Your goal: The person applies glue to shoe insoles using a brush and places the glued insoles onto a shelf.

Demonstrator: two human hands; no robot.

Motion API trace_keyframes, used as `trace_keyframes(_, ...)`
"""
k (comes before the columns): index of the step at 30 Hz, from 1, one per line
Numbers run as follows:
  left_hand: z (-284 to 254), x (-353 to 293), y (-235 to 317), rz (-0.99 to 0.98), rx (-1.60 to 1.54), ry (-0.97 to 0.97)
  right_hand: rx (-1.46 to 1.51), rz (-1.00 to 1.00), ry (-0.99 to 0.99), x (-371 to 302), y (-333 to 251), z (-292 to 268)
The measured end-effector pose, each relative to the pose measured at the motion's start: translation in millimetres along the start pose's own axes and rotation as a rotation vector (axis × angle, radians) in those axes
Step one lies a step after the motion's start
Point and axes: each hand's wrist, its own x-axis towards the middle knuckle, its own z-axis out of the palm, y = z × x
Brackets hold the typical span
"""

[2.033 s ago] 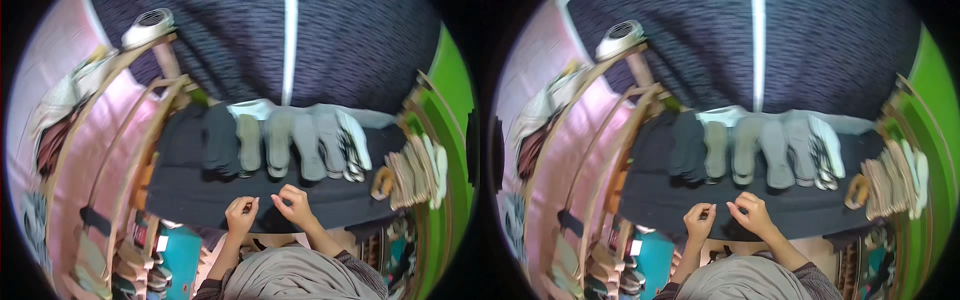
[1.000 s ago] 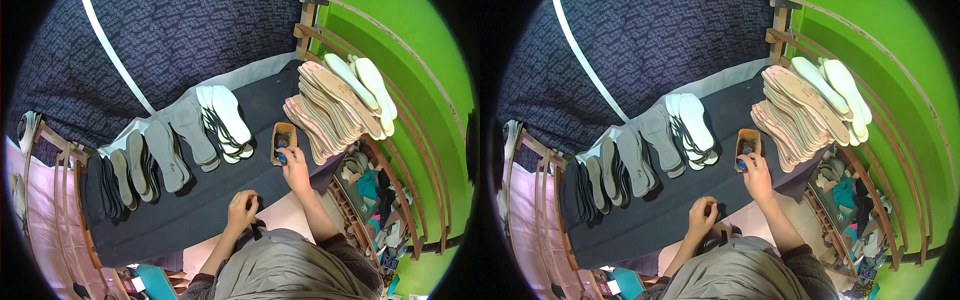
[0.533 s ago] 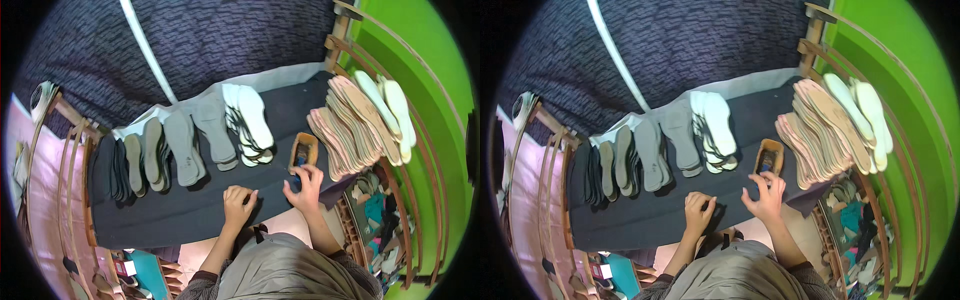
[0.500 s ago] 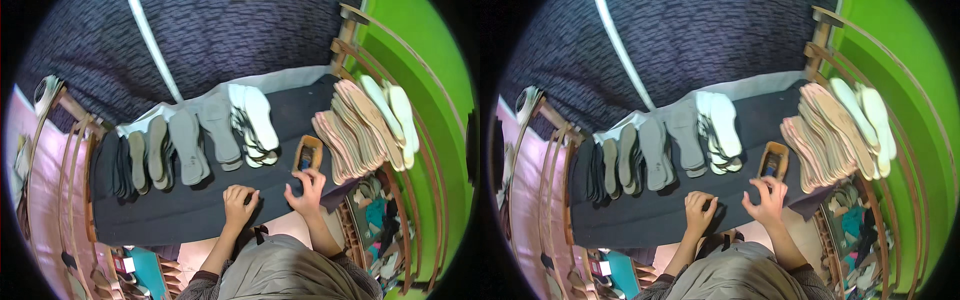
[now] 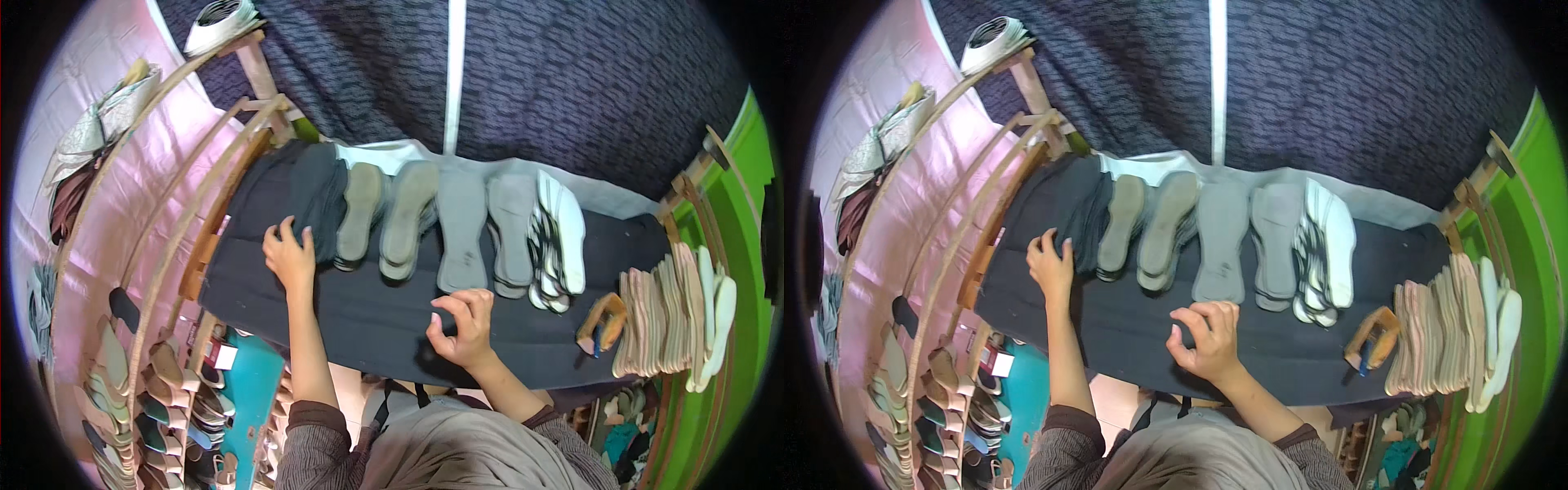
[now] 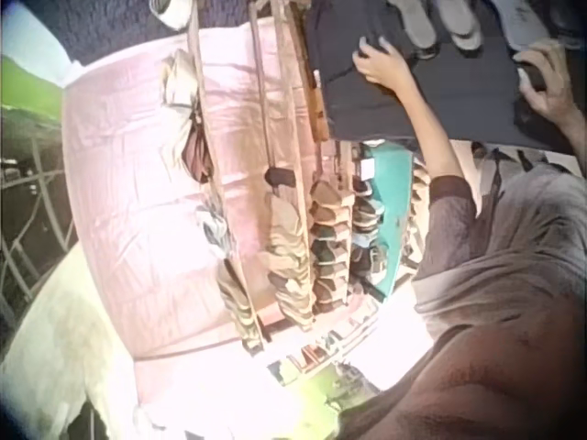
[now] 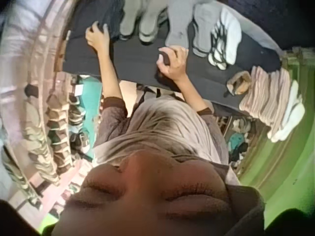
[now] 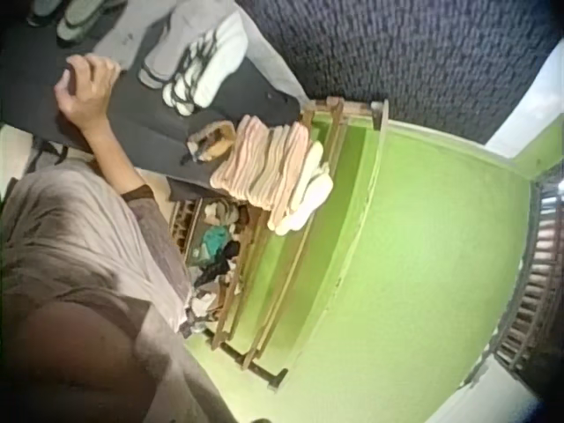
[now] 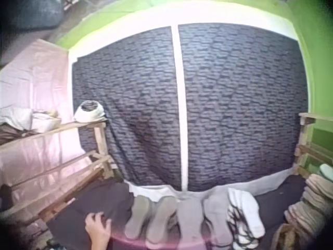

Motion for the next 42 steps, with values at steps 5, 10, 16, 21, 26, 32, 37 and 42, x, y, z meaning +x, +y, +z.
trace_keyframes(5,3,56,-16,0.020,-0.101,-0.405,0.122,0.025,-0.084,49,-37,87)
trace_keyframes(10,0,71,-28,0.099,-0.112,-0.547,0.405,0.368,-0.302,77,-44,164)
trace_keyframes(16,-18,98,-33,0.152,-0.214,-0.579,0.502,0.651,-0.336,81,-38,201)
trace_keyframes(21,-37,104,-33,0.173,-0.643,-0.309,0.636,0.832,-0.197,82,-37,214)
trace_keyframes(26,-68,48,-14,0.105,-1.062,-0.430,1.361,1.225,-0.044,86,-42,207)
trace_keyframes(32,-52,-11,-19,-0.280,-1.800,-0.942,0.995,0.963,0.107,63,-56,150)
trace_keyframes(37,-39,-36,28,-0.431,-2.045,-1.264,0.363,0.844,-0.245,28,-71,81)
trace_keyframes(42,-47,-89,83,-0.587,-2.079,-1.669,-0.267,0.629,0.183,-5,-58,-44)
